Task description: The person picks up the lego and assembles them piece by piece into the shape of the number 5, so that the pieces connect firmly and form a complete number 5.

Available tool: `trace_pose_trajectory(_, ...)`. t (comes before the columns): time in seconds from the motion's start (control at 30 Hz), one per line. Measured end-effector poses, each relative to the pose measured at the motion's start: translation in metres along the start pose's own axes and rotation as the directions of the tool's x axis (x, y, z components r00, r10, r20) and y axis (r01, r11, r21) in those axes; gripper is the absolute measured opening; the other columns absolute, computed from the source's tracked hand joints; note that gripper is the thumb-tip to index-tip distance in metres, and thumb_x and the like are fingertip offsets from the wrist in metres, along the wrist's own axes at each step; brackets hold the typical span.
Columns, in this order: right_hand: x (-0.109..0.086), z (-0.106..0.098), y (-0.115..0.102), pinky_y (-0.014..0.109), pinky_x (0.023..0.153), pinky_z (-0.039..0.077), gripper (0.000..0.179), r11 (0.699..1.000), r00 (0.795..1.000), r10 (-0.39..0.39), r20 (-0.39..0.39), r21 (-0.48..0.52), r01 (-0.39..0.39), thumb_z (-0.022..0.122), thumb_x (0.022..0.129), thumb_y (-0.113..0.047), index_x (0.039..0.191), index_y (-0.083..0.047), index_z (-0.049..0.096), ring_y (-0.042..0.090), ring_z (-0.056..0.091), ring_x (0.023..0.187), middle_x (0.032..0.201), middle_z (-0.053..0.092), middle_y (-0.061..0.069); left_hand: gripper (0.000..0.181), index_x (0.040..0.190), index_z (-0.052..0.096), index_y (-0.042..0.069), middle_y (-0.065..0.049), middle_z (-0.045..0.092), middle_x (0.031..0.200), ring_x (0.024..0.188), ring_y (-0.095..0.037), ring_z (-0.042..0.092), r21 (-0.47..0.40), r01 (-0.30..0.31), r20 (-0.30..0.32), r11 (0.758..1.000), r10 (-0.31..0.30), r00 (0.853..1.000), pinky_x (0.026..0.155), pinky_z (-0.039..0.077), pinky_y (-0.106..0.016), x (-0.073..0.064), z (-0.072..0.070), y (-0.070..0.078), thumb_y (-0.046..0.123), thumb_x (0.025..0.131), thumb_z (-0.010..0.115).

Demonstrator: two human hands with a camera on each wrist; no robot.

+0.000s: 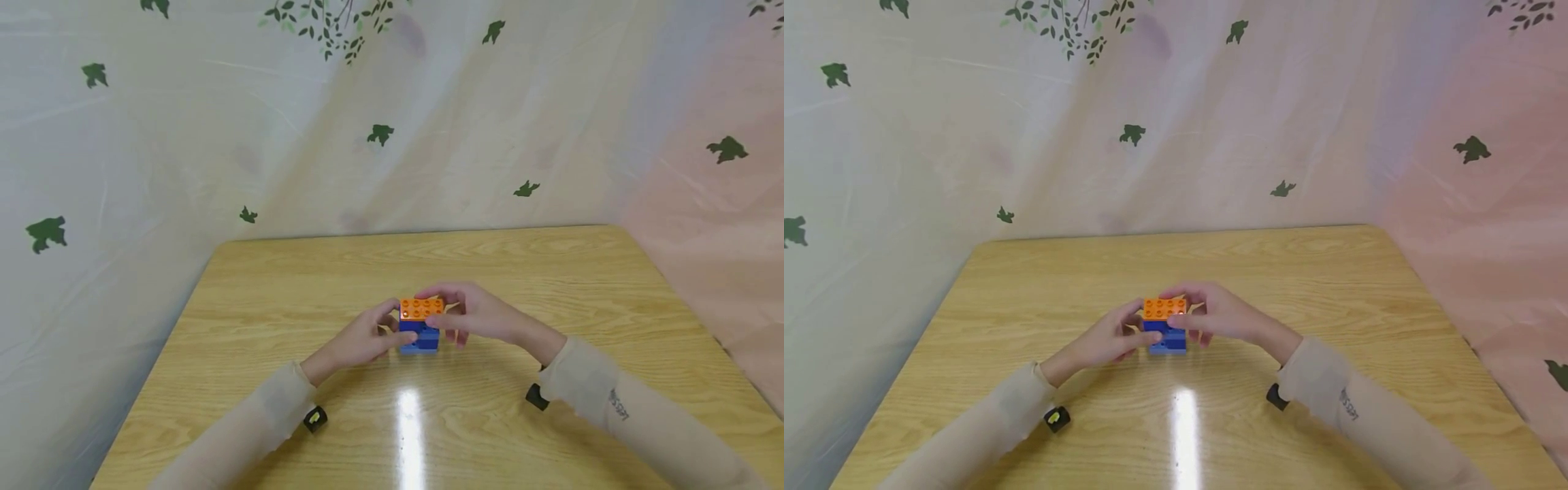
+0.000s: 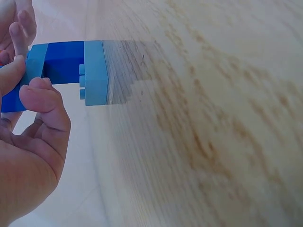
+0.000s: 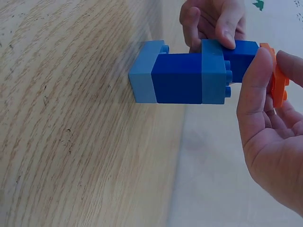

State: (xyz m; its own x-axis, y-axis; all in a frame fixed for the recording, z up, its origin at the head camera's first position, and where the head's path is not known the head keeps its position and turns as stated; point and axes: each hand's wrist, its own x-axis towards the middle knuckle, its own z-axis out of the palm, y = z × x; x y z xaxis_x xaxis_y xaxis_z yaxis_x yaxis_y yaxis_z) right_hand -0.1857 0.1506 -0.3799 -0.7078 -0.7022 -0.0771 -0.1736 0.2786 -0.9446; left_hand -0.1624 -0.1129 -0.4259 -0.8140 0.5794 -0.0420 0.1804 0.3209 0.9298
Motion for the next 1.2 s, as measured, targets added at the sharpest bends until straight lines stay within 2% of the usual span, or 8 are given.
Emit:
trace_pose_trajectory(0.13, 0.0003, 0.0018, 0.0014, 0.044, 0.055, 0.059, 0.047, 1.0, 1.0, 0.005, -0.01, -0.021, -0.005, 0.07, 0.098, -0.026, 0.142, -0.014, 0.057, 0.028, 0.062, 0.06, 0.095, 0.061, 0.015, 0.033, 0.127, 0.056, 0.025, -0.01, 0.064, 0.093, 0.049, -0.018, 0.048, -0.003, -0.002, 0.005, 1.0, 0.002, 1.0, 0.04, 0.039, -0.025, 0.0008, -0.0001, -0.0008, 0.034, 0.098, 0.069)
trace_pose_trajectory(0.23, 0.0005, 0.003, 0.0016, 0.04, 0.054, 0.059, 0.046, 1.0, 0.999, 0.012, -0.031, -0.02, -0.013, 0.072, 0.097, -0.027, 0.14, -0.015, 0.059, 0.027, 0.06, 0.058, 0.095, 0.06, 0.015, 0.033, 0.127, 0.056, 0.025, -0.01, 0.064, 0.093, 0.049, -0.017, 0.048, -0.004, -0.004, 0.006, 1.0, 0.004, 1.0, 0.04, 0.038, -0.025, 0.001, 0.0, -0.0011, 0.033, 0.099, 0.069)
trace_pose_trajectory(0.5, -0.0002, 0.0049, -0.001, 0.039, 0.053, 0.058, 0.047, 0.998, 0.997, 0.043, -0.068, -0.044, -0.046, 0.074, 0.095, -0.03, 0.138, -0.015, 0.063, 0.028, 0.057, 0.052, 0.099, 0.061, 0.013, 0.034, 0.129, 0.056, 0.023, -0.008, 0.066, 0.095, 0.063, -0.039, 0.059, 0.002, -0.031, 0.005, 1.0, 0.031, 1.0, 0.051, 0.052, -0.038, 0.0016, 0.0014, -0.0004, 0.031, 0.099, 0.069)
trace_pose_trajectory(0.7, 0.0009, 0.0052, -0.004, 0.042, 0.052, 0.057, 0.046, 0.996, 0.995, 0.059, -0.081, -0.068, -0.064, 0.075, 0.094, -0.032, 0.136, -0.016, 0.064, 0.029, 0.055, 0.051, 0.098, 0.063, 0.011, 0.033, 0.129, 0.055, 0.023, -0.008, 0.066, 0.099, 0.065, -0.044, 0.061, 0.001, -0.043, 0.004, 0.999, 0.043, 0.999, 0.052, 0.055, -0.048, 0.0004, 0.0024, -0.0005, 0.035, 0.1, 0.066)
trace_pose_trajectory(0.83, 0.001, 0.0055, -0.0044, 0.047, 0.054, 0.058, 0.046, 0.995, 0.995, 0.058, -0.081, -0.077, -0.064, 0.075, 0.094, -0.033, 0.136, -0.017, 0.065, 0.038, 0.057, 0.053, 0.1, 0.064, 0.011, 0.036, 0.131, 0.054, 0.023, -0.012, 0.065, 0.105, 0.07, -0.041, 0.064, 0.012, 0.0, 0.001, 1.0, 0.0, 1.0, 0.057, 0.056, -0.048, -0.0015, 0.0008, 0.0025, 0.045, 0.103, 0.058)
trace_pose_trajectory(0.97, 0.0011, 0.005, -0.0043, 0.051, 0.057, 0.058, 0.047, 0.995, 0.995, 0.059, -0.079, -0.081, -0.066, 0.075, 0.094, -0.034, 0.136, -0.018, 0.064, 0.041, 0.059, 0.054, 0.102, 0.063, 0.012, 0.042, 0.131, 0.052, 0.024, -0.012, 0.066, 0.106, 0.076, -0.036, 0.065, 0.054, 0.045, -0.001, 0.998, -0.045, 0.999, 0.055, 0.051, -0.038, -0.0031, -0.0019, 0.005, 0.055, 0.106, 0.042)
trace_pose_trajectory(1.07, 0.0013, 0.0045, -0.0041, 0.047, 0.056, 0.059, 0.048, 0.995, 0.995, 0.06, -0.078, -0.077, -0.066, 0.076, 0.093, -0.034, 0.136, -0.017, 0.064, 0.035, 0.059, 0.052, 0.1, 0.063, 0.012, 0.045, 0.131, 0.052, 0.024, -0.01, 0.063, 0.106, 0.078, -0.035, 0.065, 0.055, 0.062, -0.002, 0.997, -0.062, 0.998, 0.052, 0.044, -0.031, -0.0038, -0.0022, 0.0053, 0.058, 0.107, 0.033)
trace_pose_trajectory(1.2, 0.0012, 0.0041, -0.0031, 0.039, 0.053, 0.058, 0.048, 0.995, 0.996, 0.059, -0.073, -0.072, -0.064, 0.076, 0.093, -0.035, 0.136, -0.016, 0.065, 0.03, 0.059, 0.051, 0.098, 0.062, 0.012, 0.048, 0.129, 0.054, 0.022, -0.01, 0.059, 0.11, 0.078, -0.037, 0.065, 0.03, 0.071, -0.003, 0.997, -0.071, 0.997, 0.051, 0.044, -0.032, -0.0037, -0.0007, 0.0062, 0.057, 0.108, 0.028)
